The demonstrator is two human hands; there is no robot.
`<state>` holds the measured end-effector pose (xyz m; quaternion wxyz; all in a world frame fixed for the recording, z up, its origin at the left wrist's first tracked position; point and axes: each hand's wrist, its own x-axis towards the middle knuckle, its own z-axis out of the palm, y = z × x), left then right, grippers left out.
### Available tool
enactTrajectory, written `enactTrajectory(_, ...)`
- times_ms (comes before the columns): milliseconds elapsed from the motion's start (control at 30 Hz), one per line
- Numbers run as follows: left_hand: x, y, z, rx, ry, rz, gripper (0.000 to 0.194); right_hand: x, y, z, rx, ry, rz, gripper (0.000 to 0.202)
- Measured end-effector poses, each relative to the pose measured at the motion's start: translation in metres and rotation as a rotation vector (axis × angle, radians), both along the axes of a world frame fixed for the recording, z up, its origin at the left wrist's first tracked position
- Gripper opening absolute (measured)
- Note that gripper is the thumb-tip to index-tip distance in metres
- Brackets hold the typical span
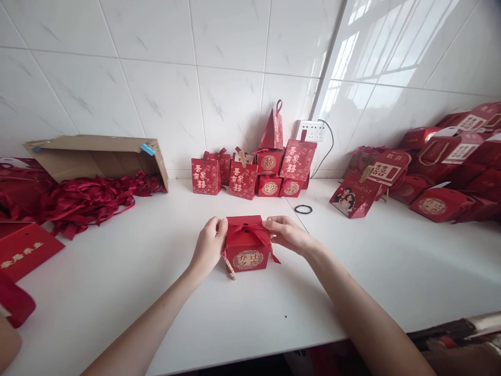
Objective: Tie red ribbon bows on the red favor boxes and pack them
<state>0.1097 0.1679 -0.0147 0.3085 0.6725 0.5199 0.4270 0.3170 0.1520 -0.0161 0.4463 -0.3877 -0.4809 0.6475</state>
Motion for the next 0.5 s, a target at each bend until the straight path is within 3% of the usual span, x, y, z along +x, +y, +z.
enactTrajectory(167, -0.008, 0.007, 0.004, -0.15, -0.168, -0.111, 0.044, 0.01, -0.006, 0.011, 0.068, -0.18, -0.103, 0.049)
enactTrajectory(333, -0.011, 0.006, 0.01, -0.236, -0.193, -0.255, 0.041, 0.004, -0.016, 0.023, 0.135, -0.47, 0.034, 0.048)
enactTrajectory(500, -0.01, 0.004, 0.009, -0.275, -0.165, -0.296, 0.032, 0.0, -0.014, 0.021, 0.119, -0.466, 0.073, 0.043)
